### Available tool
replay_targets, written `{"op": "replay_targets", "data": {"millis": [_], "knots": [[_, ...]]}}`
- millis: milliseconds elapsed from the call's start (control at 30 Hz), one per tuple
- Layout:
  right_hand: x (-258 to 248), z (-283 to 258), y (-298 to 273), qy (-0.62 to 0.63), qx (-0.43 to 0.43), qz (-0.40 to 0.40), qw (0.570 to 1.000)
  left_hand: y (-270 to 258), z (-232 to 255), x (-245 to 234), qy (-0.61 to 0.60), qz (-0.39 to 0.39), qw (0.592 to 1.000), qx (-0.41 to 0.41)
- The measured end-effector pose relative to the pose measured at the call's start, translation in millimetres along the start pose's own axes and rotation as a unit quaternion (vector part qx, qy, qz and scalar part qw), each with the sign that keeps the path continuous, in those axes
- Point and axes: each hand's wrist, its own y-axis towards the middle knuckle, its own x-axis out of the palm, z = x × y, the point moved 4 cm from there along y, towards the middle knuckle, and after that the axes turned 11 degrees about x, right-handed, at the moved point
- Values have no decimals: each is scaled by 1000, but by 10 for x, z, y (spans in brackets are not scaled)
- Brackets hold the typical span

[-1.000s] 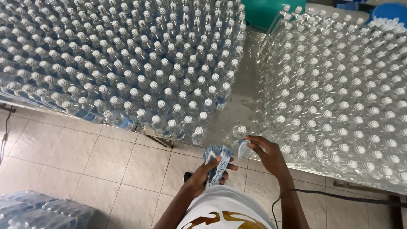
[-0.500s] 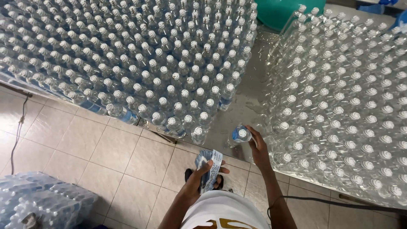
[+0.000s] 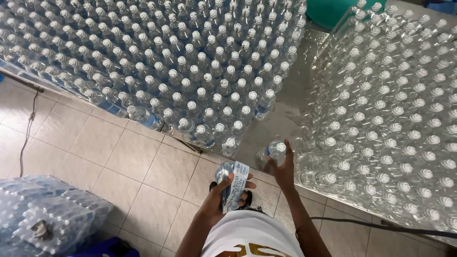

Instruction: The person repeatedly picks up small plastic bottles from a large array on a metal table and applies a paper label to each bottle. The person holds a stack of labels in one hand and uses the other hand to pick up bottles and affix the labels one by one.

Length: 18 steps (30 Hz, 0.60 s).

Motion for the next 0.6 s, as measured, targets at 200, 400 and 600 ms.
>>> {"op": "replay_targets", "data": {"millis": [200, 400, 600], "knots": [[224, 448, 141, 20, 61, -8, 998, -29, 71, -129, 4, -19, 1000, 18], [343, 476, 105, 30, 72, -10, 997, -205, 60, -276, -100, -1, 995, -24], [461, 440, -26, 23, 107, 92, 990, -309, 208, -385, -103, 14, 994, -20]]}}
